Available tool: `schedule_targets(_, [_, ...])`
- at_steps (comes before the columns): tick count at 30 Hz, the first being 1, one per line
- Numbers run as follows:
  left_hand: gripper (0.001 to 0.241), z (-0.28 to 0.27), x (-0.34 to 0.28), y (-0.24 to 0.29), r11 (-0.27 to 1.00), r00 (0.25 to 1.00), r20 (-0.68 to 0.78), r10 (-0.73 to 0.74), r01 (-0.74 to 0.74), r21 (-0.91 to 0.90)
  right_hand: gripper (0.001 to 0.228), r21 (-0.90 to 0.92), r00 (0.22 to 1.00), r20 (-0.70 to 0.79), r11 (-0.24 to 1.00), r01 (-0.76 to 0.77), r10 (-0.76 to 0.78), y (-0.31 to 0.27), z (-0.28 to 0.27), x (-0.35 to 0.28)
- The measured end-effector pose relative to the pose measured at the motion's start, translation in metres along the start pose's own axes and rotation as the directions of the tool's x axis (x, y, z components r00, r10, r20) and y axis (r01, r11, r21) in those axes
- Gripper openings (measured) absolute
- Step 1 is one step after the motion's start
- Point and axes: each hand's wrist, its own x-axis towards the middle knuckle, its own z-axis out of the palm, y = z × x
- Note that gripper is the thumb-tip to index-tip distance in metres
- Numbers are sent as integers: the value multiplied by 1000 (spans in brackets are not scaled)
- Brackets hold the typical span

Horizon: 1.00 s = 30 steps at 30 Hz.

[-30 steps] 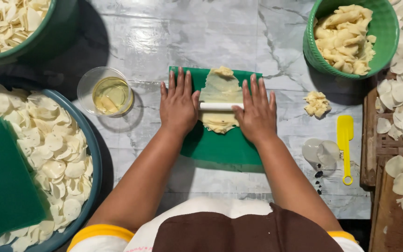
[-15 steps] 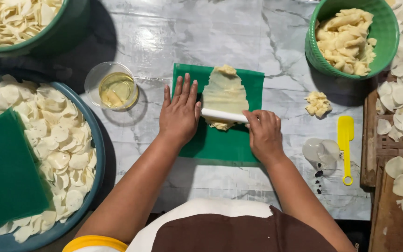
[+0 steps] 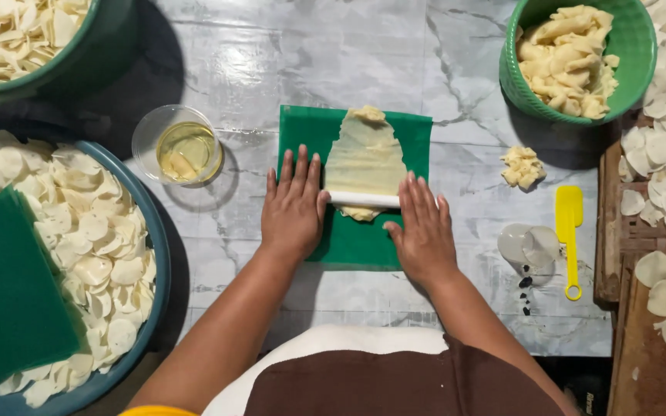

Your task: Flattening small portions of dough into thin sheets using a rolling pin on a silicone mat

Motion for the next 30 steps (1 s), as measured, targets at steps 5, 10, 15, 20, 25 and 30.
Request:
schedule_targets(5, [66, -5, 69, -7, 998, 998, 20, -66, 66, 8, 74, -53, 988, 118, 995, -88, 94, 28, 24, 73])
schedule_targets(10, [69, -18, 44, 2, 997, 996, 44, -81, 81, 3, 74, -33, 968, 193, 987, -158, 161, 14, 13, 57])
schedule_targets(15, [66, 2, -23, 3, 999, 996, 88, -33, 33, 2, 75, 21, 990, 111, 996, -92, 89, -8, 5, -18])
schedule_targets(20, [65, -20, 25, -1, 994, 995, 14, -103, 103, -34, 60, 37, 981, 117, 986, -163, 158, 18, 8, 42])
schedule_targets(25, [68, -20, 38, 8, 985, 987, -1, -160, 159, -63, 64, -51, 973, 68, 975, -218, 221, 19, 19, 67])
schedule_targets(30, [69, -4, -31, 14, 999, 999, -5, -49, 49, -23, 64, -25, 988, 50, 989, -147, 148, -18, -4, -10])
